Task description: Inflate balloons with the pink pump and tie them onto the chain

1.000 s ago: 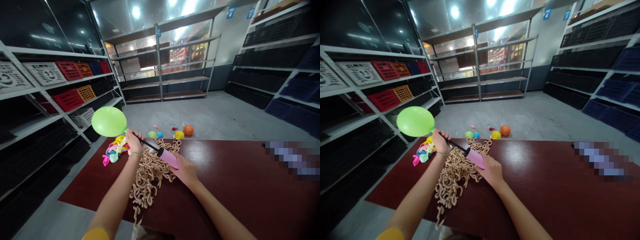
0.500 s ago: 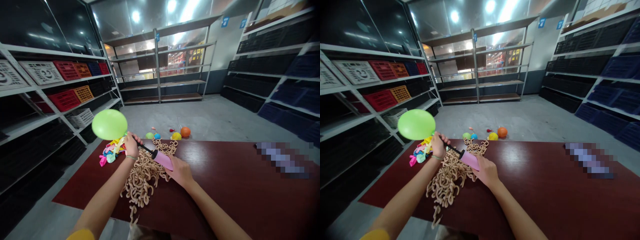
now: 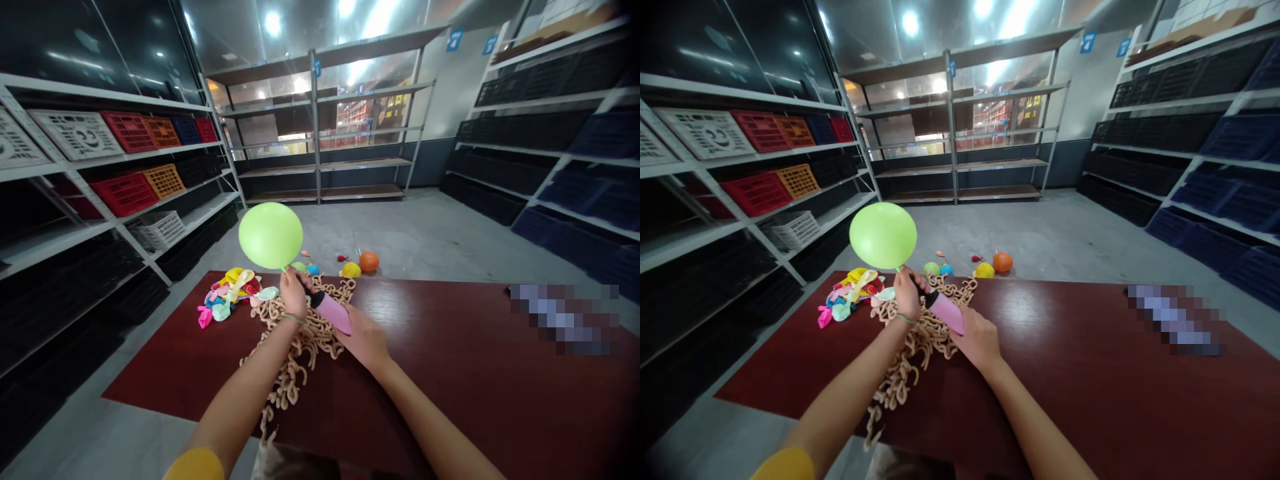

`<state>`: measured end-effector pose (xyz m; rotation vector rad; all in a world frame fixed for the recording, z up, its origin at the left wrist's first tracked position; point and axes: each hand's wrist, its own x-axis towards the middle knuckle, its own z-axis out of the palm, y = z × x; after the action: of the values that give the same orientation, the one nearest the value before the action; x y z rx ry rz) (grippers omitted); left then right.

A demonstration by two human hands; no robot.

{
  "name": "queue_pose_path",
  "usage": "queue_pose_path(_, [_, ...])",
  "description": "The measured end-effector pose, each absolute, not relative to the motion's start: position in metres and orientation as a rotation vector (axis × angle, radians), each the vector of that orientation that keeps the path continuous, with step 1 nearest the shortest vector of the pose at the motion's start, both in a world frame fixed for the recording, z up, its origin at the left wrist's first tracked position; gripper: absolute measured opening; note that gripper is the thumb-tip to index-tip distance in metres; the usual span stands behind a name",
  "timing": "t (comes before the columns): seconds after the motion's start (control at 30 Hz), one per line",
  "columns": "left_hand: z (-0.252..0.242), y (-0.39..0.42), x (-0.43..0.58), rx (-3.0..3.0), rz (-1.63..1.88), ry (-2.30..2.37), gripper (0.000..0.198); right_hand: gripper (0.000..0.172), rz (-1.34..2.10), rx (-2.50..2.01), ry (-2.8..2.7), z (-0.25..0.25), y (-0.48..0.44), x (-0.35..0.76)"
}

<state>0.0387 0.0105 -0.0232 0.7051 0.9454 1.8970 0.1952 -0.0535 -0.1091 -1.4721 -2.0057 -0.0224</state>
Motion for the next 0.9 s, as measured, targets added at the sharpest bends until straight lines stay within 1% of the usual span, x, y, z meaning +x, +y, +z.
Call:
queue_pose_path(0.17, [-0.002, 0.024, -0.025, 0.596, 1.995, 0.977, 0.030, 0.044, -0.010, -1.388, -2.082, -0.112, -0.052, 0.189])
queue_pose_path(0.3, [0.008, 0.027, -0.020, 0.548, 2.060, 0.941, 0.032, 0.045, 0.013, -1.405, -2.018, -0.113, -0.048, 0.191])
queue_pose_path(0.47, [-0.020, 0.012, 0.043, 0.686, 1.983, 0.873, 0.036, 0.043, -0.017, -1.520, -1.915, -0.111, -0.050, 0.198])
queue_pose_path(0.6, [-0.036, 0.006, 0.044, 0.667, 1.932, 0.954, 0.039, 0.044, -0.043, -1.490, -2.003, -0.108, -0.054, 0.198])
queue_pose_path(0.73, [-0.020, 0.013, 0.000, 0.636, 1.957, 0.953, 0.033, 0.045, -0.047, -1.400, -2.083, -0.108, -0.054, 0.194])
queue_pose_path(0.9, [0.004, 0.021, -0.034, 0.568, 2.101, 0.956, 0.024, 0.045, -0.040, -1.395, -2.078, -0.110, -0.049, 0.194])
